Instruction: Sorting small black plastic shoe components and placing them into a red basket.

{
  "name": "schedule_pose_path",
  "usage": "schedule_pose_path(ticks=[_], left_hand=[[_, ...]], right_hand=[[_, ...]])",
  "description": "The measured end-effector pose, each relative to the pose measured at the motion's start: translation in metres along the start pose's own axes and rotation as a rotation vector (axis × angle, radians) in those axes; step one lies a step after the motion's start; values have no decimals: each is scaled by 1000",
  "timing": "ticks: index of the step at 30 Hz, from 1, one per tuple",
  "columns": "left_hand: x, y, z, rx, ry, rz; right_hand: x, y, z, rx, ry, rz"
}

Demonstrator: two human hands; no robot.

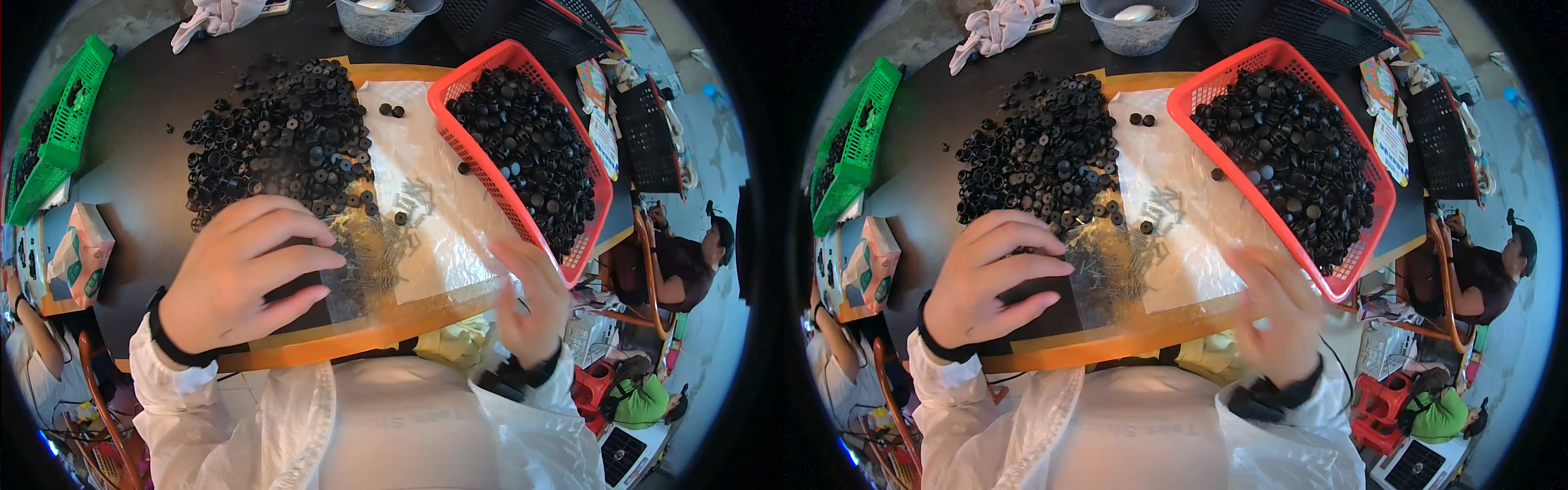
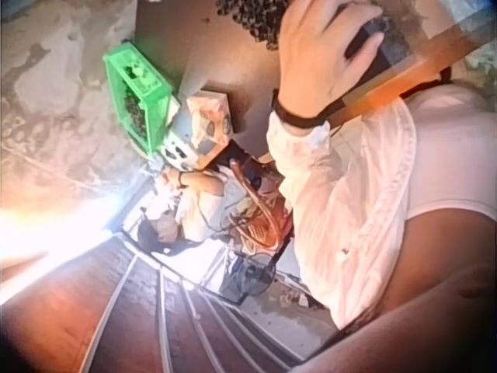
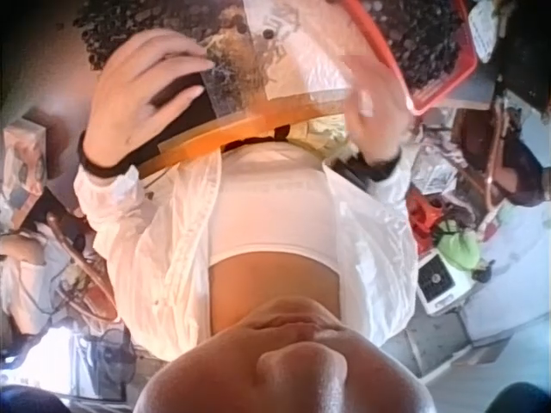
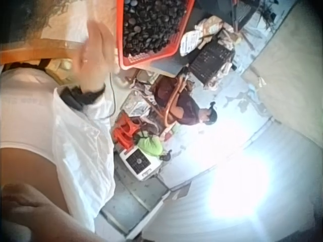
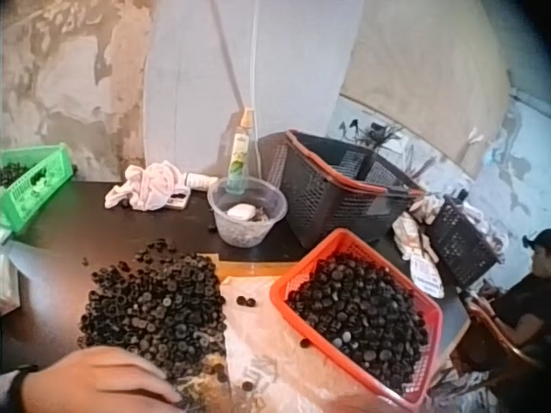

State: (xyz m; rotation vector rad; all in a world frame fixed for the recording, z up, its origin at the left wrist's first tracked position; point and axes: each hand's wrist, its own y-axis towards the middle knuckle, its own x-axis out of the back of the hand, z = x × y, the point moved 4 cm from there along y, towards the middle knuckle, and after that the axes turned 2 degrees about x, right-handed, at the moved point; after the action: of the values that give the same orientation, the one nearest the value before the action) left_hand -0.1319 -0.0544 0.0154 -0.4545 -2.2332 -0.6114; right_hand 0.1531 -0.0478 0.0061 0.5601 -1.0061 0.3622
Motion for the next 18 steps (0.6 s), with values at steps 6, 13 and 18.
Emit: schedule_pose_path(ticks=[6,13,18], left_hand=[[-2,-7,14,-28,-72,-49],[-4,-13,26,-55,5,-176],[-1,-16,29,-51,74,-225]], right_hand=[[-63,19,-39,-130,-193,-134],[-68,20,-29,-103,-241,-156],[-63,30,-22,-33,-103,-148]])
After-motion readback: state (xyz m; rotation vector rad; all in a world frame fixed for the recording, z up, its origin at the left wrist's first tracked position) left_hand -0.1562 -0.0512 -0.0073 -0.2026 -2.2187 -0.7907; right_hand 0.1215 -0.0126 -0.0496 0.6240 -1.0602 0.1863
